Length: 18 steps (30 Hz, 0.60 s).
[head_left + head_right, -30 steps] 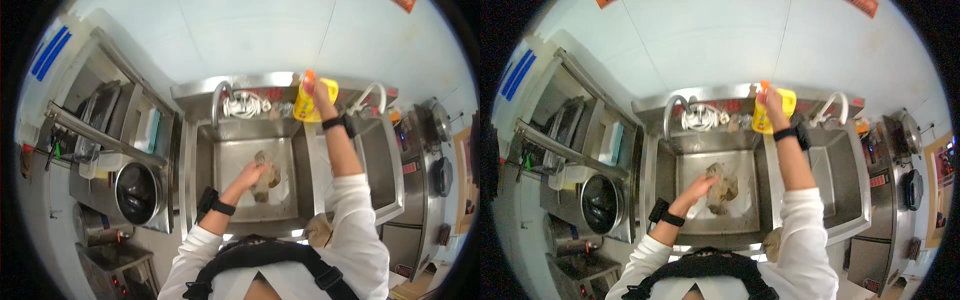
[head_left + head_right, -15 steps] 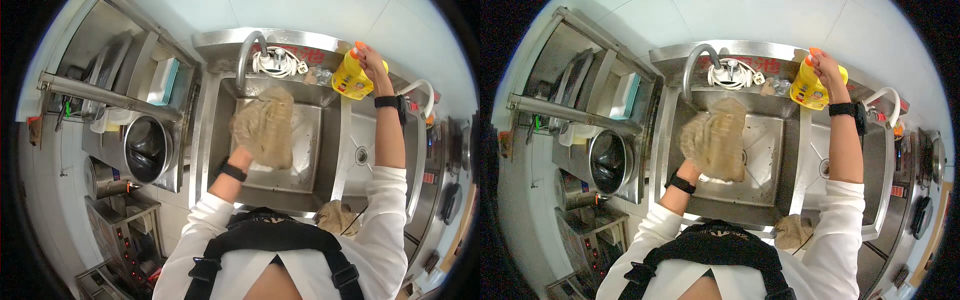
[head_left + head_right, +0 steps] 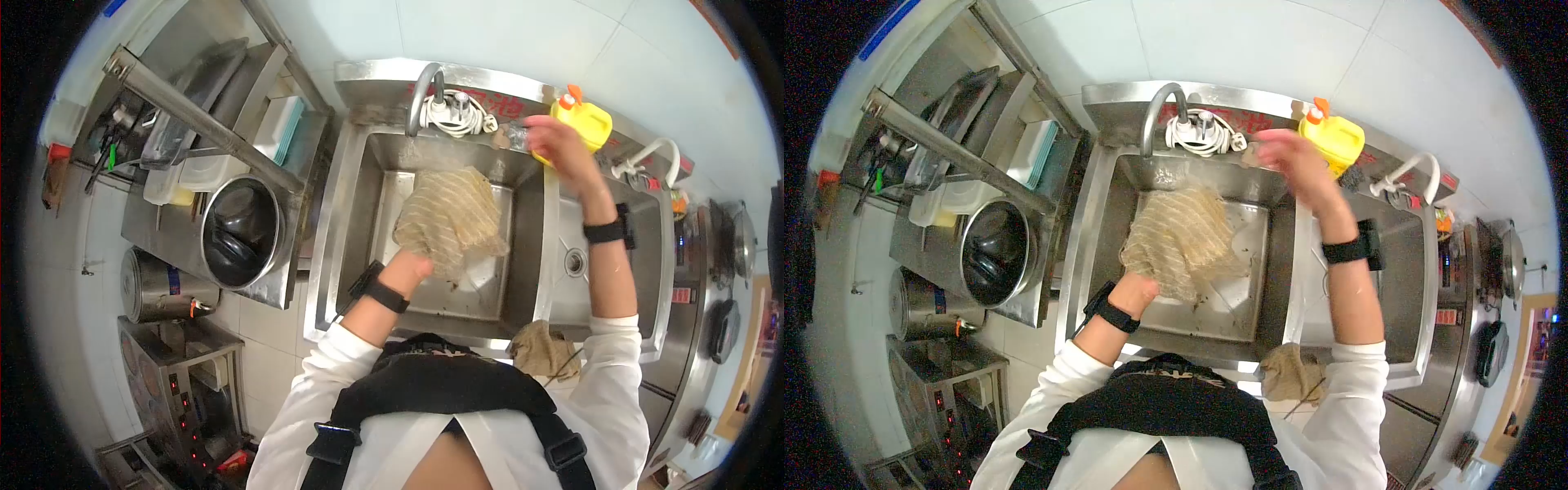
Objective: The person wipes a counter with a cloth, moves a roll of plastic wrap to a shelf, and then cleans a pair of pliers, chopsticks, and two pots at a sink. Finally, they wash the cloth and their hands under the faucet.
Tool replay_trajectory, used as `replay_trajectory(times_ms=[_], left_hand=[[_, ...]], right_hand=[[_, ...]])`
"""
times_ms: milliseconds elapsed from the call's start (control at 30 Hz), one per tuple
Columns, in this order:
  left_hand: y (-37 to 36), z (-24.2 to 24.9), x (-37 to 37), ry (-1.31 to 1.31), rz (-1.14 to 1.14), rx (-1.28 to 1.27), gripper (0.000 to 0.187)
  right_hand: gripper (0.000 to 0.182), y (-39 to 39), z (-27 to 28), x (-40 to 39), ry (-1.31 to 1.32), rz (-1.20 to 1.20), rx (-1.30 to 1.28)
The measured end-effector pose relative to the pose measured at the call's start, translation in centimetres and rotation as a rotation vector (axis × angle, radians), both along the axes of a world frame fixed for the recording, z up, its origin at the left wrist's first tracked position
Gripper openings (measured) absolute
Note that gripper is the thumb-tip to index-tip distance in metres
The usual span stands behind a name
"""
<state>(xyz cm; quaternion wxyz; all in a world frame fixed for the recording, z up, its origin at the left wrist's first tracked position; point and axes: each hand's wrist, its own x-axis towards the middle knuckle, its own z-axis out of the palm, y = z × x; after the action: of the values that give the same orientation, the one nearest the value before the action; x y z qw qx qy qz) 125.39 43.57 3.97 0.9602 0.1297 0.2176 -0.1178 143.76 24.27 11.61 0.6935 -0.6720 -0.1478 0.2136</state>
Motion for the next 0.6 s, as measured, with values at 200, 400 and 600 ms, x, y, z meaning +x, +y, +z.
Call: replay_trajectory(times_ms=[200, 400, 600], left_hand=[[-0.4, -1.7, -1.9, -0.479, -0.159, -0.427, 0.036], [-0.5, 1.1, -5.4, -0.228, 0.118, 0.122, 0.033], [1.6, 4.0, -6.4, -0.521, -0.068, 0.519, 0.035]], right_hand=[[0.031, 5.9, 0.8, -12.6, -0.348, 0.416, -0.037], [0.062, 7.4, 1.3, -22.2, -0.863, 0.379, -0.368], [0.056, 6.2, 4.8, -21.8, -0.728, 0.443, -0.293]])
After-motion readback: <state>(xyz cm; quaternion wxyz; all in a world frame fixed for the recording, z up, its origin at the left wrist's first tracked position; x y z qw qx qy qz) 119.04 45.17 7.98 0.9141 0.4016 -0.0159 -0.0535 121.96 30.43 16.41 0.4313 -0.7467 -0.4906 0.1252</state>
